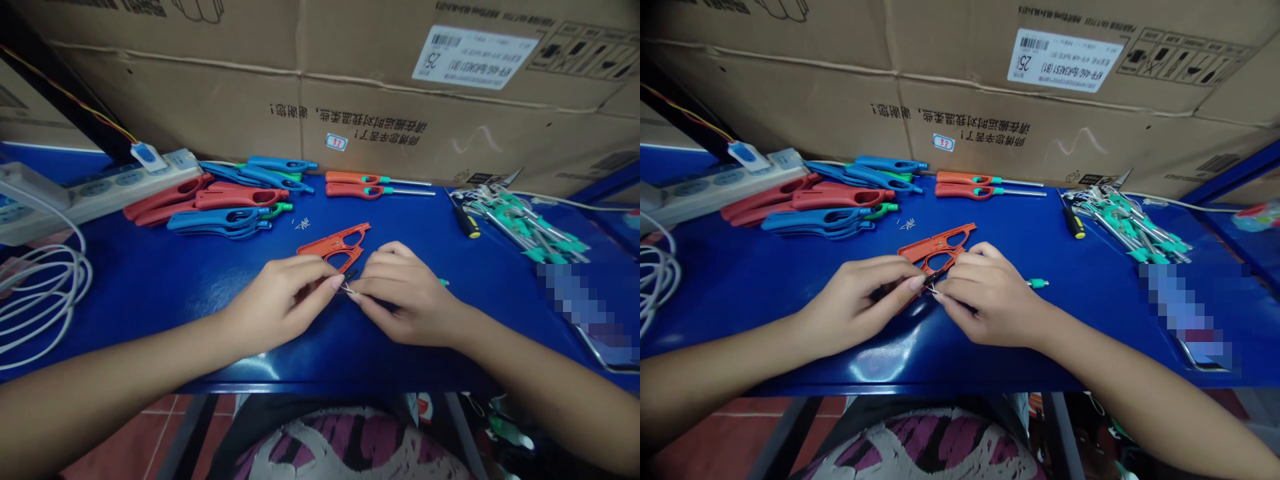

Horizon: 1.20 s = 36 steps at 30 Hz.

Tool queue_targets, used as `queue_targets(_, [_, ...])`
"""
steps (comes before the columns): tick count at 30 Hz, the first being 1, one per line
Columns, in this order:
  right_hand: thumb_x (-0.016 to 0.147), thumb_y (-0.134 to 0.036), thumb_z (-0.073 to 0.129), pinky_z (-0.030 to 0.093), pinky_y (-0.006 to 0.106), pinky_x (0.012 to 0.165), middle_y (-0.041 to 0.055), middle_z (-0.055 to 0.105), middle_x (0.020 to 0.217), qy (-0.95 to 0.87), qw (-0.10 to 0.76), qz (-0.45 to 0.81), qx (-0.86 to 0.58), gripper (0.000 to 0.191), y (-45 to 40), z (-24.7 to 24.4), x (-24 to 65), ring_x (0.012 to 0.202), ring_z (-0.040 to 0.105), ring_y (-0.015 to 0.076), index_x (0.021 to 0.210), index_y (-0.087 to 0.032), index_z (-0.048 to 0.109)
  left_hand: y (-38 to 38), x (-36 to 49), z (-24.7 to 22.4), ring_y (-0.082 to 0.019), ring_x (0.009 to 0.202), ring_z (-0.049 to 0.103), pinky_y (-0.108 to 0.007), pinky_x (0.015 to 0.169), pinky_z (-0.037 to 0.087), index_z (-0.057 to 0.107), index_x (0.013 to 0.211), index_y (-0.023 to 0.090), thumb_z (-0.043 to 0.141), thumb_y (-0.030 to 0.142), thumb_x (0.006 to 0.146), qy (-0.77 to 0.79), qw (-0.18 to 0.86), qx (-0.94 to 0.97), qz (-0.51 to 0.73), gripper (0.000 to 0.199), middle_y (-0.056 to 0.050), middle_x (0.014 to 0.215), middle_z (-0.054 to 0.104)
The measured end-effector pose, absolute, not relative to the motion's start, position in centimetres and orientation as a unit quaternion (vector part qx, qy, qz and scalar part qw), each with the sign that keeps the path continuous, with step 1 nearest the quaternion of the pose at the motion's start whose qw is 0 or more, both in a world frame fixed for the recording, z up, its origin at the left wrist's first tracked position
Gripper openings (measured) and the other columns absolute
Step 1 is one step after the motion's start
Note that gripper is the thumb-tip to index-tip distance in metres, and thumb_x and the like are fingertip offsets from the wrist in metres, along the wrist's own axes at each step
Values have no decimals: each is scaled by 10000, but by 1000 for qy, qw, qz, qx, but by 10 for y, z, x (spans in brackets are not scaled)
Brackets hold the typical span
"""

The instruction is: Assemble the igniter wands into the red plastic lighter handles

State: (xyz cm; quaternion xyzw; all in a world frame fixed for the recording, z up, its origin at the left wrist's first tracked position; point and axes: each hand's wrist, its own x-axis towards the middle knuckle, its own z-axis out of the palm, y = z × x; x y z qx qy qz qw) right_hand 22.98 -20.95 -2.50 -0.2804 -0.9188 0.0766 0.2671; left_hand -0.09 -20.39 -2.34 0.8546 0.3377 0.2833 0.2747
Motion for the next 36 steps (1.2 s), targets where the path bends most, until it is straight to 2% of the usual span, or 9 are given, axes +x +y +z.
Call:
queue_targets(4, [952, -188, 577, 393, 366, 787, 25, 657, 756, -911, 270, 122, -288, 146, -209, -27, 229, 741, 585, 154, 877, -163, 700, -201, 1, -22, -97, 650, 553, -203, 581, 414, 719, 888, 172, 564, 302, 989, 382, 405, 783, 276, 226, 16, 783, 670])
queue_targets(7, [957, -205, 589, 383, 354, 766, 14, 649, 732, -902, 282, 144, -293, 151, -209, -27, 228, 715, 580, 143, 859, -162, 696, -199, 2, -25, -99, 622, 523, -205, 554, 395, 724, 854, 168, 585, 340, 967, 399, 456, 753, 257, 249, 21, 734, 650])
queue_targets(12, [969, -198, 593, 379, 341, 781, 19, 692, 814, -893, 288, 170, -303, 146, -207, -27, 228, 776, 616, 137, 864, -164, 688, -199, 4, -26, -108, 652, 550, -208, 592, 410, 716, 821, 156, 589, 349, 953, 401, 465, 750, 245, 266, 10, 737, 663])
queue_targets(19, [969, -196, 616, 400, 339, 802, 9, 721, 797, -878, 292, 211, -316, 141, -209, -26, 227, 754, 650, 128, 858, -164, 698, -198, 4, -25, -84, 565, 472, -186, 516, 361, 673, 760, 152, 575, 351, 950, 396, 487, 746, 223, 292, 40, 624, 560])
queue_targets(24, [929, -196, 678, 449, 320, 819, -15, 746, 747, -846, 297, 291, -335, 106, -209, -22, 227, 721, 674, 120, 833, -188, 722, -198, 2, -23, -77, 555, 479, -177, 513, 359, 657, 782, 152, 525, 338, 977, 374, 484, 769, 185, 300, 40, 628, 560])
queue_targets(29, [915, -258, 698, 500, 256, 722, 13, 734, 794, -789, 285, 415, -352, 149, -206, -17, 228, 748, 667, 121, 795, -176, 732, -198, 0, -21, -83, 539, 465, -183, 491, 341, 668, 818, 156, 505, 346, 988, 360, 485, 783, 151, 302, 36, 621, 548])
queue_targets(32, [901, -258, 718, 479, 235, 680, 0, 695, 749, -789, 293, 405, -357, 175, -206, -17, 229, 707, 633, 104, 753, -165, 718, -197, 0, -20, -81, 546, 462, -176, 492, 349, 666, 839, 156, 494, 346, 995, 346, 499, 782, 144, 300, 33, 638, 551])
queue_targets(36, [900, -253, 729, 429, 260, 708, -20, 666, 703, -838, 295, 295, -351, 199, -207, -21, 231, 672, 594, 94, 728, -163, 681, -197, 0, -17, -76, 520, 453, -164, 466, 353, 657, 843, 152, 497, 366, 994, 347, 537, 759, 123, 307, 38, 623, 524])
